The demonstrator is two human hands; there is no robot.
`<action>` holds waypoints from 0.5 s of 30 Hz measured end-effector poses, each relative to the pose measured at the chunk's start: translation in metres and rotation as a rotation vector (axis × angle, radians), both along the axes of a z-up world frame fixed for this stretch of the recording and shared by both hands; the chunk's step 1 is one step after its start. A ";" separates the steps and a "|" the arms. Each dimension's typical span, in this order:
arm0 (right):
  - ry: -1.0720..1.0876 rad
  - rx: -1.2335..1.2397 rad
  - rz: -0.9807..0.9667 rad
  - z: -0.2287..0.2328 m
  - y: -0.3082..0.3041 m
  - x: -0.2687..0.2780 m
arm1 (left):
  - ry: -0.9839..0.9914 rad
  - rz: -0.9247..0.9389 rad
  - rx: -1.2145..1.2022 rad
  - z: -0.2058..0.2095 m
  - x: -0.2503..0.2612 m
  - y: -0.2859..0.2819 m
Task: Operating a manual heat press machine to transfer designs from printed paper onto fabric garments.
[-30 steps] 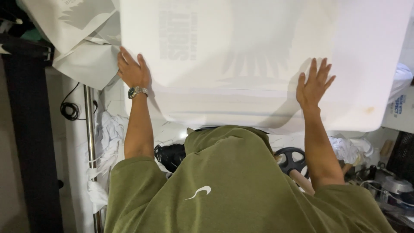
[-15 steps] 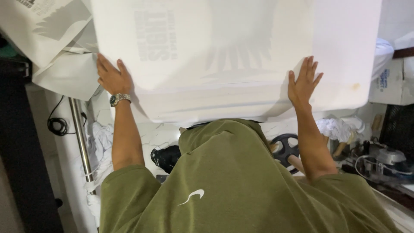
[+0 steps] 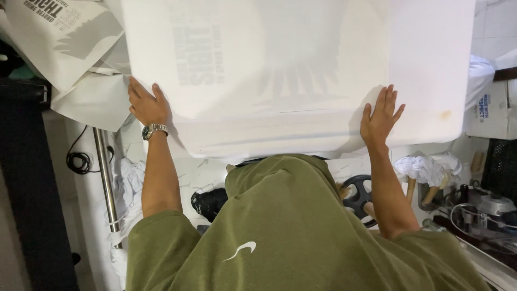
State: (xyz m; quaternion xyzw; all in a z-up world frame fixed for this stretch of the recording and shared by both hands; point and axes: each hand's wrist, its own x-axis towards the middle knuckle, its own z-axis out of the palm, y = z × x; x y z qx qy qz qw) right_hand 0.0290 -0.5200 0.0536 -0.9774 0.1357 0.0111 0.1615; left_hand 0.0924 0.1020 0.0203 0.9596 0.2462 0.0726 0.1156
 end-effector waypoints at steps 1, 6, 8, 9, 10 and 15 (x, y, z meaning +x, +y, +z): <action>-0.037 -0.002 0.023 -0.005 -0.003 -0.003 | 0.008 0.006 -0.034 0.001 0.000 -0.001; -0.077 0.013 0.034 -0.026 -0.013 -0.005 | 0.067 0.033 -0.040 0.002 0.006 0.002; -0.071 0.022 0.029 -0.028 -0.013 -0.010 | 0.122 0.054 -0.002 0.013 0.003 -0.004; -0.077 0.026 0.033 -0.028 -0.013 -0.010 | 0.115 0.088 0.037 0.019 0.003 -0.008; -0.083 0.029 0.037 -0.027 -0.013 -0.010 | 0.107 0.121 0.076 0.026 0.004 -0.013; -0.154 -0.004 0.048 -0.030 -0.016 -0.009 | 0.017 0.078 0.047 0.006 -0.012 -0.017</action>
